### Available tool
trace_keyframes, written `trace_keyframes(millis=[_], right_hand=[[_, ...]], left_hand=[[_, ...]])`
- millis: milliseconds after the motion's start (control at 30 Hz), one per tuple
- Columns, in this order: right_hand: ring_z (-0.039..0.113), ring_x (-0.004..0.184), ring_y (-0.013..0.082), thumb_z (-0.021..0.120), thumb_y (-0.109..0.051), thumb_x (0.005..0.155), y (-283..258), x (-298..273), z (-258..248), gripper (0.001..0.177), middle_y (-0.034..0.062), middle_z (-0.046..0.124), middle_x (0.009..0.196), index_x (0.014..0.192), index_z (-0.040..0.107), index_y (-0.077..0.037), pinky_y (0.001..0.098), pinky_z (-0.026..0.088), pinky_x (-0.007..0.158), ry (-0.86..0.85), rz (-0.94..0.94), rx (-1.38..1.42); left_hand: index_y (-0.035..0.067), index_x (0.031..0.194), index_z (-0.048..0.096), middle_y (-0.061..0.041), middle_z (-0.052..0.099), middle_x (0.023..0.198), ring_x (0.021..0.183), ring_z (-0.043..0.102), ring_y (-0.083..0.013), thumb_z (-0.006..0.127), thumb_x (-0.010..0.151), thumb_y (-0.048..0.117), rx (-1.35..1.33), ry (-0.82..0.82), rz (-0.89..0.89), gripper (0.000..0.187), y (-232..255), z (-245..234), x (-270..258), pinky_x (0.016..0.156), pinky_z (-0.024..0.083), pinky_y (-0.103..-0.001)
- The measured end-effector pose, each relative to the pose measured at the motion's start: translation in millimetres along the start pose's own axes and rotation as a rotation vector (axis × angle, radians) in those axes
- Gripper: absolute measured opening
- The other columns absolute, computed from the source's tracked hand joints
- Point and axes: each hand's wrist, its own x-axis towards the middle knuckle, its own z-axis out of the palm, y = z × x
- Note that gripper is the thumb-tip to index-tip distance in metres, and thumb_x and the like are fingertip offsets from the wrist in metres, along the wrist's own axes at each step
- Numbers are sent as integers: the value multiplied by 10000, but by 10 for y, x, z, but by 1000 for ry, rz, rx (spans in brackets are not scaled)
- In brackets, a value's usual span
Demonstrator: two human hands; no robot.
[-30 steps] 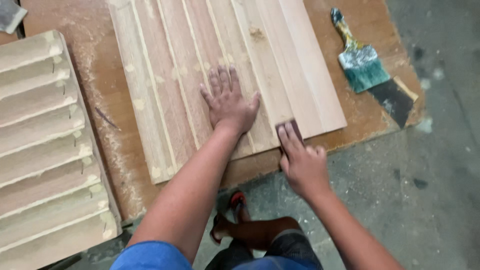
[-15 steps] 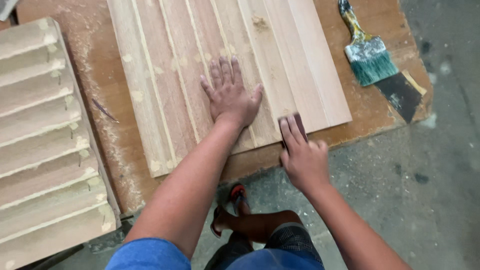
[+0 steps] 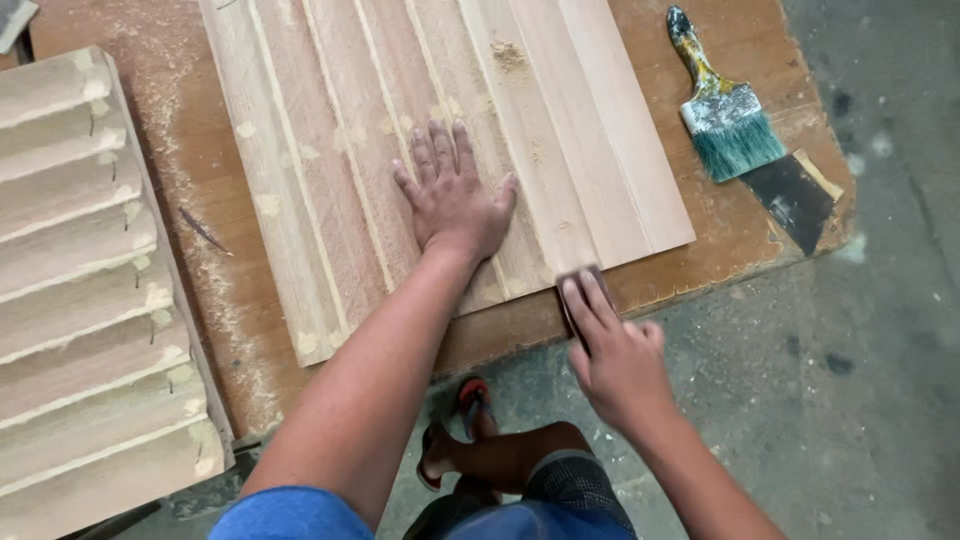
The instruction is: The person sands a grooved wooden panel using a sanding block held in the right hand while stabilizing the panel with the left hand. The person flips the panel over to sand the other side and continues sanding along the grooves.
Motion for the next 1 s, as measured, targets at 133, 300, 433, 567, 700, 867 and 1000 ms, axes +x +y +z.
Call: trace_keyframes(millis=[133,300,433,567,700,867,1000], right_hand=[[723,991,377,422,-381,938,49,122,-23,686,-52,253,1708,1616,316,-375,506,408,1004,88,-37,9],[752,918,361,472,-417,887,103,91,100,741,-69,269,1701,1611,317,-382,489,439,967,102,-38,-41],[763,884,359,466,-395,864,31,300,97,775,-67,284,1701,1621,316,-330,522,424,971,137,-55,-65],[759,895,386,428,-397,881,39,315,35,753,-86,238,1715,1623,308,-347,500,421,963,128,-52,-64],[768,899,369,444,-395,866,12,233,22,757,-96,257,1705,1611,314,-373,504,444,960,60,-20,-74],[762,892,389,411,-395,895,22,332,-58,730,-88,248,1711,1618,312,-369,518,441,973,97,-28,-92],[758,940,346,430,-396,862,26,212,49,770,-132,213,1713,1618,280,-413,491,442,976,33,6,-76]], left_hand=[[83,1648,129,-187,50,1718,1584,-3,-385,364,992,651,-11,24,6,899,-6,30,-11,1212,-61,-669],[85,1647,131,-192,66,1716,1583,9,-387,368,985,656,-7,31,7,905,9,81,4,1209,-55,-670],[88,1646,130,-195,76,1714,1582,19,-391,376,983,650,13,44,12,903,-23,94,32,1208,-41,-674],[78,1644,128,-202,61,1713,1583,13,-392,341,995,628,-45,31,25,877,-6,52,1,1207,-51,-670],[79,1645,120,-208,59,1713,1581,13,-402,348,989,643,-17,25,16,895,-24,37,20,1204,-43,-682],[80,1645,120,-212,68,1712,1581,17,-408,346,987,642,-27,27,23,894,17,10,18,1204,-34,-687],[89,1647,119,-211,67,1711,1579,6,-409,347,985,653,-15,25,14,898,-27,36,17,1204,-35,-686]])
